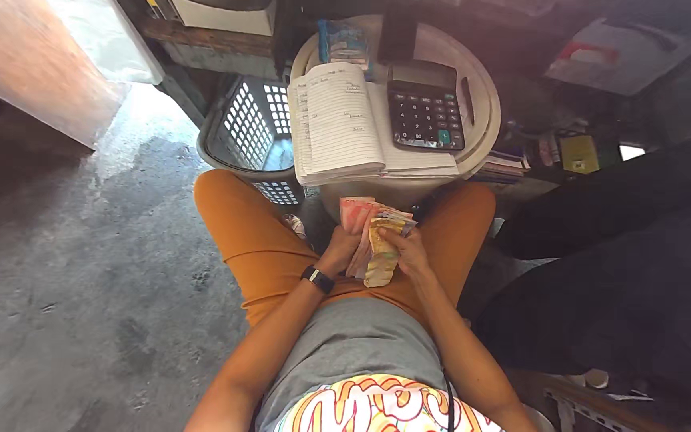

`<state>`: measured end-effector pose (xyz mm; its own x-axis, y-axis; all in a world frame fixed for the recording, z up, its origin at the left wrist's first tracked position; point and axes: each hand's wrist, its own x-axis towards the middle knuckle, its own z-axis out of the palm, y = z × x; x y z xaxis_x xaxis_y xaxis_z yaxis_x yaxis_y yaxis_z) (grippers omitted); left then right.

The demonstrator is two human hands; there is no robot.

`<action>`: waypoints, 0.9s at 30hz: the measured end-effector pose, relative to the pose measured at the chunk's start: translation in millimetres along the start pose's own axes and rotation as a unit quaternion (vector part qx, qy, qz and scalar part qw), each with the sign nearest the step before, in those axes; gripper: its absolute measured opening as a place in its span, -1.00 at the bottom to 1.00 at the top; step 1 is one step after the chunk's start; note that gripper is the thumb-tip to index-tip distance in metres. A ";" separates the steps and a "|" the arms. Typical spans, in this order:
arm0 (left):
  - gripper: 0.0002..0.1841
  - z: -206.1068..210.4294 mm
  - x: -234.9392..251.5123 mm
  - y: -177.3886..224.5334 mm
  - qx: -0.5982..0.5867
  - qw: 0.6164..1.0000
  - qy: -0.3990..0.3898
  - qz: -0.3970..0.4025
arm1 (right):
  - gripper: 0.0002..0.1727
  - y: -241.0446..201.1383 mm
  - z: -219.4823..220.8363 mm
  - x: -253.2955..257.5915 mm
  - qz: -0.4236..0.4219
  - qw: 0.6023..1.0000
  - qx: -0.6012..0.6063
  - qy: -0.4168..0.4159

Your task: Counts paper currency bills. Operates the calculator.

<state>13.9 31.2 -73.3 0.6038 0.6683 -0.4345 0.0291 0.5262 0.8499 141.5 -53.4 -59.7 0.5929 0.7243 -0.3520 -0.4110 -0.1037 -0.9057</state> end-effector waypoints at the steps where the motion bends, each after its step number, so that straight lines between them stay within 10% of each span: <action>1: -0.72 -0.3 -0.1 -0.6 0.002 1.000 -0.002 0.001 | -0.64 1.1 -0.9 0.6 -0.004 1.000 -0.002 0.010; 7: -0.46 -25.7 -4.1 9.1 0.026 1.000 -0.001 0.011 | -0.49 -23.8 -21.9 -11.3 0.026 0.996 0.028 -0.076; 10: -0.66 -26.0 -8.8 13.9 0.030 0.999 0.005 0.022 | -0.61 -36.3 -14.2 -17.6 0.054 0.988 0.029 -0.138; 14: -0.85 -16.5 -5.2 5.9 0.017 0.999 0.007 0.041 | -0.67 -25.5 3.3 -6.0 0.061 0.994 0.000 -0.094; 27: -0.53 -22.5 -10.0 10.8 0.002 1.000 0.007 0.010 | -0.65 -30.3 -16.9 -15.0 -0.012 0.997 0.012 -0.075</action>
<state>-9.7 42.0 -66.5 0.5930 0.6861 -0.4215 0.0210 0.5101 0.8599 156.8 -72.7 -30.9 0.4926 0.8207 -0.2894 -0.4151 -0.0706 -0.9070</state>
